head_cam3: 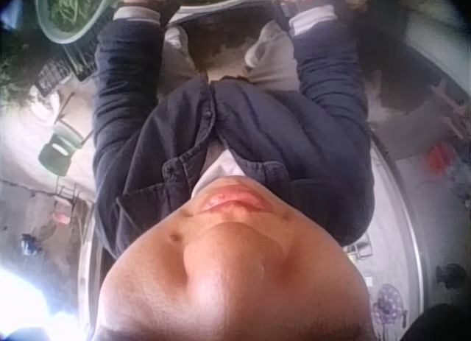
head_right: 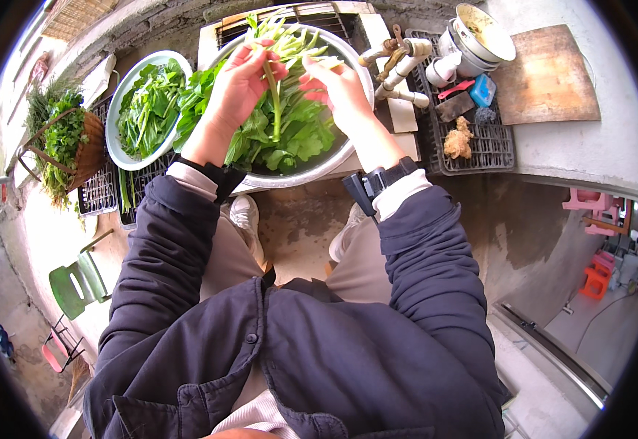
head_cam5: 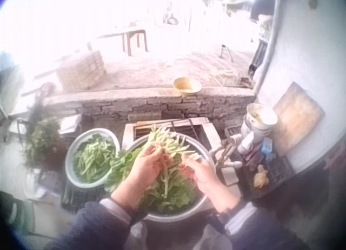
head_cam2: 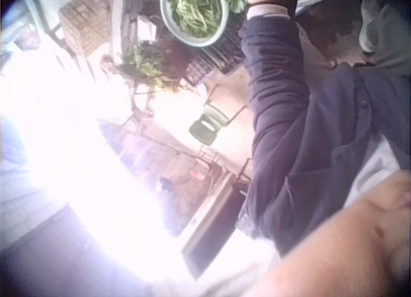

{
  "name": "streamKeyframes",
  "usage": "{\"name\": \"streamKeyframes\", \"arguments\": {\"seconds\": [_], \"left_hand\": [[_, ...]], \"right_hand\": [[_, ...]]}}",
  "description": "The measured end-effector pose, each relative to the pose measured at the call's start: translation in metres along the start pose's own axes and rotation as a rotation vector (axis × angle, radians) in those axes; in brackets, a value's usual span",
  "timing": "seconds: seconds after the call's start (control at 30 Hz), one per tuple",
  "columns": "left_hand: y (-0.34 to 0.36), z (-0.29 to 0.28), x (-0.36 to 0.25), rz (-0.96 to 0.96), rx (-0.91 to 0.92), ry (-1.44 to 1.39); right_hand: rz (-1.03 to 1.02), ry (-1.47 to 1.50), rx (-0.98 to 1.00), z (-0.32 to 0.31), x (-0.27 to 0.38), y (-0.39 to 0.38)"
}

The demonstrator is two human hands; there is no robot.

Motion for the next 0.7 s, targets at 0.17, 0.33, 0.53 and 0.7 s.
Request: {"name": "streamKeyframes", "arguments": {"seconds": [0.17,0.33,0.53,0.7], "left_hand": [[0.003,-0.012,-0.003,0.057,-0.002,-0.113],[0.002,-0.007,0.008,0.068,-0.035,-0.042],[0.002,-0.002,0.011,0.033,-0.027,0.046],[0.005,-0.021,0.02,-0.098,-0.111,-0.316]], "right_hand": [[0.143,0.065,0.238,0.017,-0.015,0.002],[0.101,-0.334,0.218,0.028,-0.013,0.002],[-0.025,-0.66,0.08,0.037,-0.011,0.005],[-0.313,-0.4,0.19,0.053,-0.003,0.0]]}}
Point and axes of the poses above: each hand's wrist, its own y-axis towards the middle knuckle, its own z-axis out of the palm, x = y × z, the point moved 5 cm from there along y, towards the middle knuckle, and after that the axes turned 12 degrees about x, right-handed, at the moved point
